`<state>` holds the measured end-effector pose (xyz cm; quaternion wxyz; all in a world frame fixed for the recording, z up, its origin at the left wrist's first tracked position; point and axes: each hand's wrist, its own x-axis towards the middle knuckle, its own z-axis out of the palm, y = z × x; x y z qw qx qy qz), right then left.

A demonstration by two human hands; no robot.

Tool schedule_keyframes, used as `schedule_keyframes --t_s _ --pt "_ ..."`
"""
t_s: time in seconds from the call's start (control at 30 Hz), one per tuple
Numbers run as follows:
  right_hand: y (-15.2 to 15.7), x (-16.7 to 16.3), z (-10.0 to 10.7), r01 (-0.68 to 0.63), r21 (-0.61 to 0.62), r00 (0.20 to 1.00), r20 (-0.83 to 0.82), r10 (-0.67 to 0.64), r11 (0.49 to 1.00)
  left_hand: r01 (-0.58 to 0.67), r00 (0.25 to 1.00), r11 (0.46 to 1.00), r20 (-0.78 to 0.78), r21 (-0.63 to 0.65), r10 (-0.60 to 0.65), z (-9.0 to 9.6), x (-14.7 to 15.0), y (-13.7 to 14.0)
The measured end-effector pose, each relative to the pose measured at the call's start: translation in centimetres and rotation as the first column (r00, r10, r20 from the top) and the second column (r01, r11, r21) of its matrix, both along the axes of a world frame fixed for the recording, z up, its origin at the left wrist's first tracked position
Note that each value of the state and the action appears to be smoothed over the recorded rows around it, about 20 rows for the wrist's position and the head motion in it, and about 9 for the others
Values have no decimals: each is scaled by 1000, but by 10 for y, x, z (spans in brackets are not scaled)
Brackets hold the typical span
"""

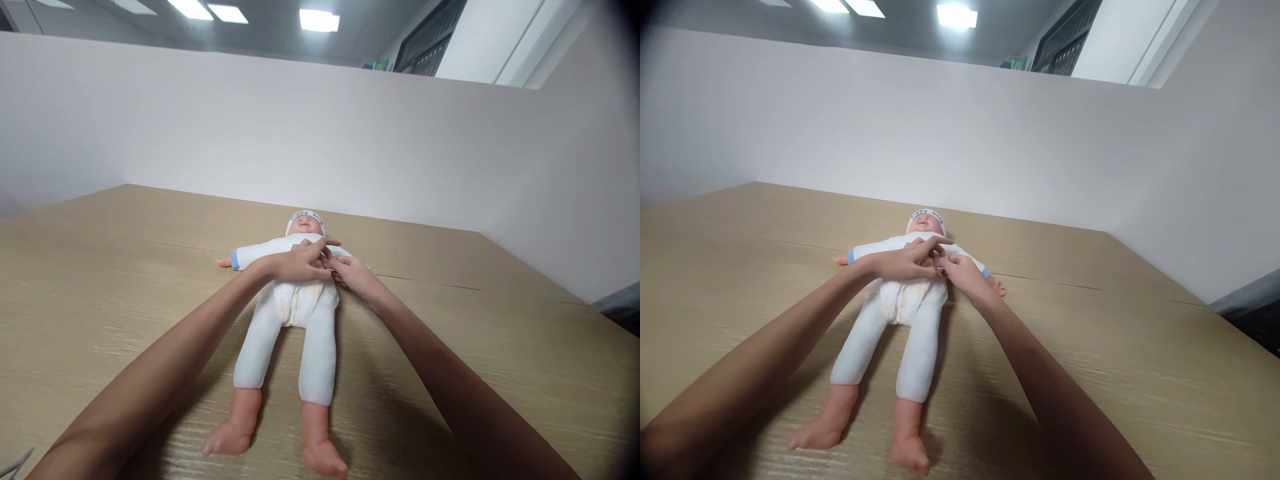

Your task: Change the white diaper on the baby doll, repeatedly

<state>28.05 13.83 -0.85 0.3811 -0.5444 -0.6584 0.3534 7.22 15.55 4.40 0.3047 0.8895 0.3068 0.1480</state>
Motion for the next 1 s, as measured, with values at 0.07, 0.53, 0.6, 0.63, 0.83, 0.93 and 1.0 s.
schedule_keyframes --t_s 0.07,0.53,0.6,0.63,0.83,0.93,1.0 --pt "-1 -5 4 6 -48 1000 19 -5 999 18 993 994 117 -107 -6 -3 -3 6" --pt "-15 -4 12 8 47 987 160 -15 999 77 952 987 304 -140 -31 -15 -2 17" --pt "-13 -3 11 8 30 989 144 -13 1000 74 955 988 295 -134 -32 -13 -2 15" --pt "-12 -4 11 -3 31 992 126 -1 1000 71 956 989 293 -128 -30 -12 -2 14" --pt "-22 0 10 38 204 999 25 -44 978 24 959 996 284 -83 1 -14 -2 15" --pt "-41 7 1 41 398 993 86 -81 916 24 954 995 299 -98 7 -15 -1 14" --pt "-53 13 -9 -50 495 984 175 -43 867 24 951 993 310 -117 14 -15 0 13"
